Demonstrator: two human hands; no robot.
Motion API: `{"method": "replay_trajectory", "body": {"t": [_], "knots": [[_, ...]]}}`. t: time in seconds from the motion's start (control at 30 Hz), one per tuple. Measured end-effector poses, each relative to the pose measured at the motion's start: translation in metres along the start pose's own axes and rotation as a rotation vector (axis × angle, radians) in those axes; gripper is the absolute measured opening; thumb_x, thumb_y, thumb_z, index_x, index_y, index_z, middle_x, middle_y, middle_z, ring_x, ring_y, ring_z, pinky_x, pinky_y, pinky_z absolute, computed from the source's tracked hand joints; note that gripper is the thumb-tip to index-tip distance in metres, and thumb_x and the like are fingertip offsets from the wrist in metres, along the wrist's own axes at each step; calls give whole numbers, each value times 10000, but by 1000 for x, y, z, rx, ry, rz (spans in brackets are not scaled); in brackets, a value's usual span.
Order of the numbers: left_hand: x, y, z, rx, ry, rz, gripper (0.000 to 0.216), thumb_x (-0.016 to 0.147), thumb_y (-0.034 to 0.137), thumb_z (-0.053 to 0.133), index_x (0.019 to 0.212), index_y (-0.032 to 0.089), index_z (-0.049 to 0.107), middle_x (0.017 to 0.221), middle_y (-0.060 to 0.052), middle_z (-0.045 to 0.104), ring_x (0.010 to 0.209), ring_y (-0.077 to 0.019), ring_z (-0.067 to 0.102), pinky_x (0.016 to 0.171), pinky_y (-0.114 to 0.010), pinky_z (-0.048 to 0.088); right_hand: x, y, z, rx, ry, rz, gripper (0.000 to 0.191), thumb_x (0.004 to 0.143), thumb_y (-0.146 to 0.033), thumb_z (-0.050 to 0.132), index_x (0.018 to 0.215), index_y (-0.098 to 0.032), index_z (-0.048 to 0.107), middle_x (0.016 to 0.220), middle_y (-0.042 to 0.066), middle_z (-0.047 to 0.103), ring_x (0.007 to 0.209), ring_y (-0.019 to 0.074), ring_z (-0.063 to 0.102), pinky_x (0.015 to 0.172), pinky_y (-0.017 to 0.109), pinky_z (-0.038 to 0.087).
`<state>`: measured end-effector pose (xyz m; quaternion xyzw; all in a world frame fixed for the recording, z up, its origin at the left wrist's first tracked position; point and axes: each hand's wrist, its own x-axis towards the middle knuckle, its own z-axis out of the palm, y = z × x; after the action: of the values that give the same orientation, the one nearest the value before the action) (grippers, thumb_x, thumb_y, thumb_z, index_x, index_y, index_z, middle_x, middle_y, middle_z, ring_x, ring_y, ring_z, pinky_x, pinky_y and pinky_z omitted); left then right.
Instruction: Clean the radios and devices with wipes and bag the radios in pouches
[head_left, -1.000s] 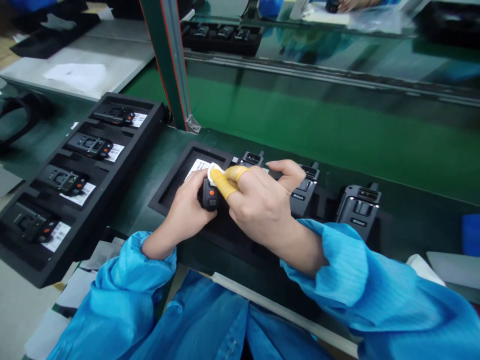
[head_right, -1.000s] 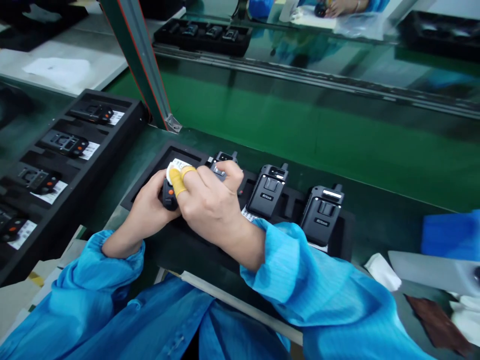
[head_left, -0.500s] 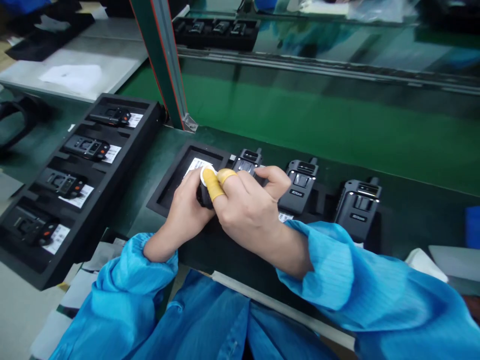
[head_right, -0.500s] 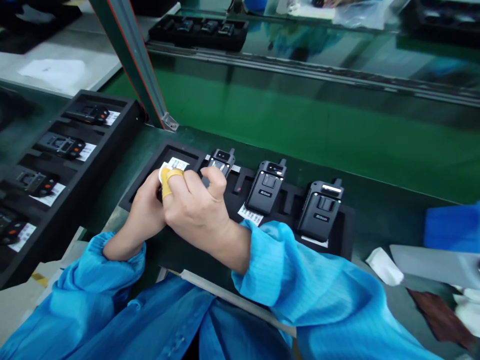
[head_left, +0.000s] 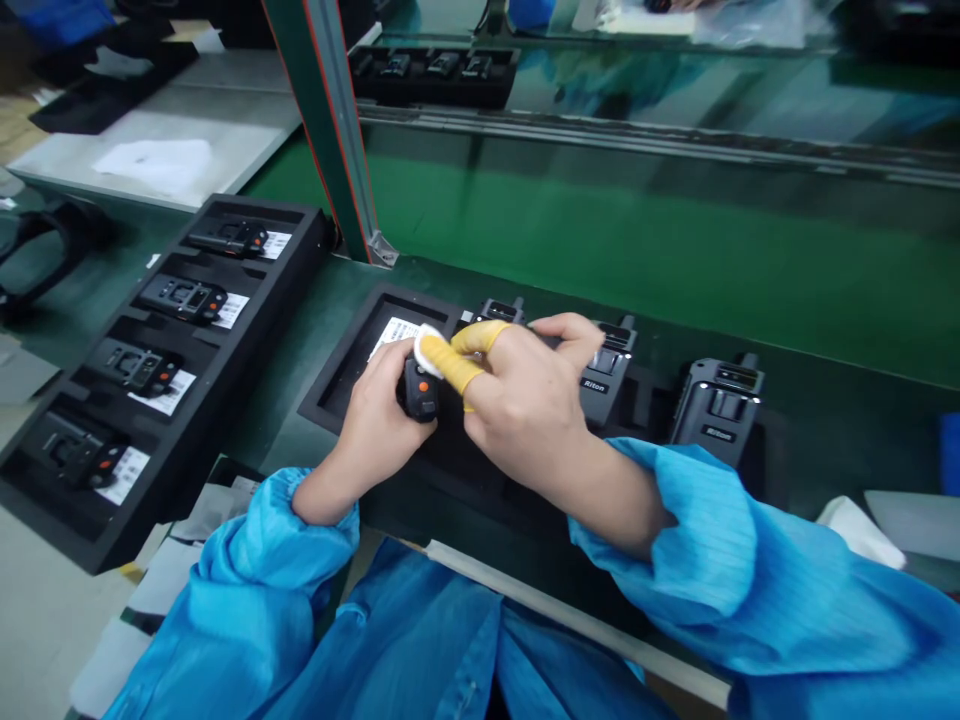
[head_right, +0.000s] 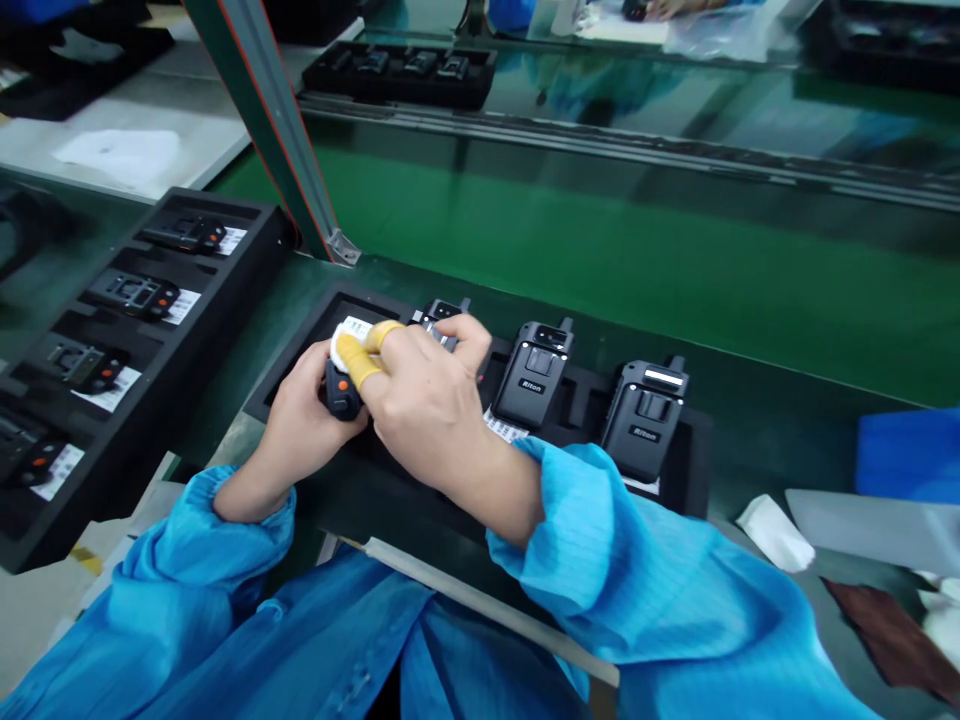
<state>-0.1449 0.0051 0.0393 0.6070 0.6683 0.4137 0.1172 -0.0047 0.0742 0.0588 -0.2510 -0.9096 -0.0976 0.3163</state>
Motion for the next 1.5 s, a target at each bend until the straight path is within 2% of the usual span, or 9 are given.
{"method": "replay_trajectory", "body": {"t": [0.1,0.23,0.4,0.67,0.9,1.07,1.23,1.33,1.5], "knots": [[0,-1,-1,-30,-12,11,494,600,21,622,1039,219,512,1039,-23,637,982,-206,619,845,-350,515,1,0,2,69,8,-112,377,921,-103,368,979,-269,702,808,-22,646,750,111,500,830,388,186],[0,-1,-2,-31,-26,38,487,607,29,629,1040,220,516,1040,-18,638,975,-194,622,848,-341,515,0,5,1,150,22,-168,400,916,-69,366,944,-261,716,820,-28,648,736,96,478,853,390,169],[1,0,-1,-7,-45,48,505,616,40,611,1078,222,519,1081,-31,640,1012,-205,617,881,-370,510,-5,14,-4,211,-88,-176,405,876,-38,398,918,-290,712,828,-39,640,770,106,484,862,390,162],[1,3,-2,13,-63,52,529,605,14,580,1092,212,525,1095,-35,632,1039,-204,605,910,-365,499,-19,27,-11,237,-106,-121,436,880,-39,372,959,-310,705,857,-44,670,748,105,517,852,382,179],[1,3,-6,25,-84,22,514,622,24,592,1093,217,522,1123,-37,629,1073,-220,595,933,-394,488,-42,46,-28,113,-62,-11,384,849,-54,386,812,-254,712,821,4,669,726,141,534,811,416,255],[2,3,-6,13,-88,5,519,624,23,584,1100,222,520,1129,-43,626,1087,-229,589,940,-409,483,-64,57,-43,76,-114,64,342,834,-115,397,713,-247,689,832,39,663,708,180,529,776,448,314],[1,4,-6,27,-96,10,523,625,18,584,1104,219,519,1135,-47,623,1088,-229,587,944,-406,480,-84,63,-47,98,-111,152,344,850,-170,393,676,-251,678,710,50,593,669,191,488,742,444,335],[1,5,-6,39,-99,18,530,620,15,589,1108,210,519,1146,-49,619,1098,-227,582,951,-396,477,-78,57,-47,82,-109,135,341,846,-142,389,703,-246,681,718,43,606,687,185,494,771,443,315],[1,4,-4,44,-81,28,546,602,15,590,1112,199,525,1137,-50,619,1077,-213,587,948,-379,476,-36,30,-31,140,-81,-1,350,877,-111,381,863,-254,700,841,10,659,777,149,532,844,400,237]]}}
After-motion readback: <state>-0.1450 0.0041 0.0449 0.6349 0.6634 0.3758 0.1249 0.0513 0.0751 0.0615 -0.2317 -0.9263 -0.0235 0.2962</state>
